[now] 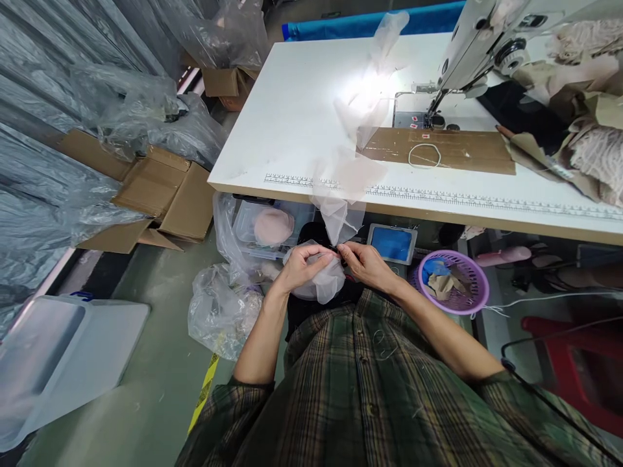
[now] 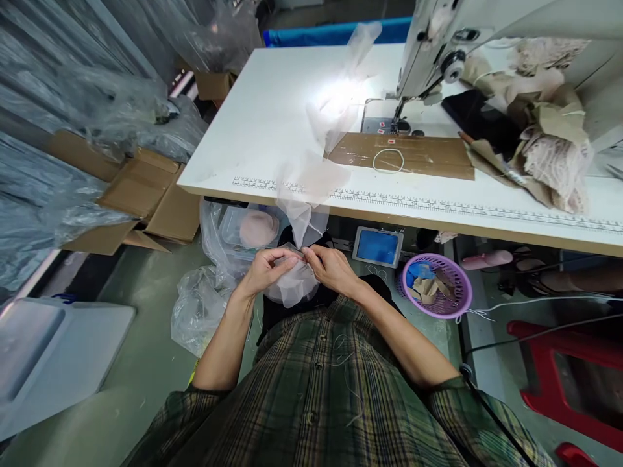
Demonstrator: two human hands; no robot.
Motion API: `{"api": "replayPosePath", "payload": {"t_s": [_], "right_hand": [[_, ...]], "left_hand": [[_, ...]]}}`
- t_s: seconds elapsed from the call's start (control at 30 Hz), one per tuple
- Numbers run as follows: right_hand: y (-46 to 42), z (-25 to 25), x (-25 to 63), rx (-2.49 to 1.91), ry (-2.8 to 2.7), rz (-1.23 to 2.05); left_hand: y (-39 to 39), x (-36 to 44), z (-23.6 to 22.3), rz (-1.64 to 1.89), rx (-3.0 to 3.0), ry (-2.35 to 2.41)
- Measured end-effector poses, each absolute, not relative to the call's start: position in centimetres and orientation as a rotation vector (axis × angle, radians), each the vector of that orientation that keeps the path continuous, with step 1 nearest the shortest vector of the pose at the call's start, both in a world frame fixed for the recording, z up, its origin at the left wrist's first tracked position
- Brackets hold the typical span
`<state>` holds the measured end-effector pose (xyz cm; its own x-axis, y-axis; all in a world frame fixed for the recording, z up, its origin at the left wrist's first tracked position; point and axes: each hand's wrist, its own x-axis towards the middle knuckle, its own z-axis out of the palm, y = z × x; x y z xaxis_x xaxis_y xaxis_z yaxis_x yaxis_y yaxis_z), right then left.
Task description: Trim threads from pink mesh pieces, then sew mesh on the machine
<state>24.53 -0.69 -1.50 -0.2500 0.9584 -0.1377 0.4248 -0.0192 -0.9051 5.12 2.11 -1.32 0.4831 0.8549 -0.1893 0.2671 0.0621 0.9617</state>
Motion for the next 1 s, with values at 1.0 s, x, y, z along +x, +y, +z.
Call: {"api": "replayPosePath", "payload": {"t_s": [1.0], "right_hand": [[-3.9, -5.1, 25.2, -1.17, -1.594, 1.678]], "left_hand": [[-0.4, -0.4, 0.4, 0.191, 1.816, 1.095]]}}
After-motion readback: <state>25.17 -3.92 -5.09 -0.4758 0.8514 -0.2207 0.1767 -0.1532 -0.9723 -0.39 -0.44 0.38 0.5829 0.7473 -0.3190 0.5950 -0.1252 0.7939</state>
